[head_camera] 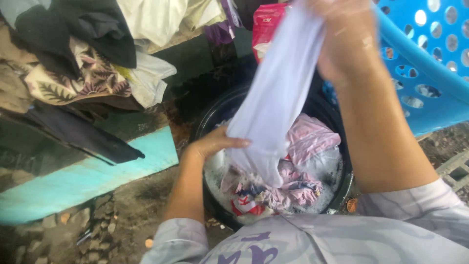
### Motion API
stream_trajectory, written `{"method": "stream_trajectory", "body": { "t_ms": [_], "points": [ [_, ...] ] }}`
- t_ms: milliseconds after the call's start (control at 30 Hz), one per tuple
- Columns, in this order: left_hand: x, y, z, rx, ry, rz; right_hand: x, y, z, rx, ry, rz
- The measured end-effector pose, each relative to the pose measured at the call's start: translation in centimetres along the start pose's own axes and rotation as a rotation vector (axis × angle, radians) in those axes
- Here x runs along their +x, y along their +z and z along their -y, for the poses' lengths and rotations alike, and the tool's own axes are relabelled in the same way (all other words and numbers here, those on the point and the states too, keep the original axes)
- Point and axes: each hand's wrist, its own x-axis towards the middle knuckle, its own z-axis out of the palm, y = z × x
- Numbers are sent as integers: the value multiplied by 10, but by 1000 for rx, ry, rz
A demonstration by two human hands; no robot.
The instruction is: Hand washing various items of clothing in a basin with soapy water.
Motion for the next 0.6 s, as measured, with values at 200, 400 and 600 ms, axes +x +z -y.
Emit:
{"method": "stream_trajectory", "body": {
  "t_ms": [200, 400, 600],
  "points": [
    [-1, 45, -38, -1410, 563, -528, -19, 1, -105, -370, -622, -342],
    [125, 67, 94, -1624, 661, 840, -118, 94, -134, -718, -538, 228],
    [127, 89, 121, -1657, 640, -180, -75, 55, -188, -1594, -757, 238]
  ]
}}
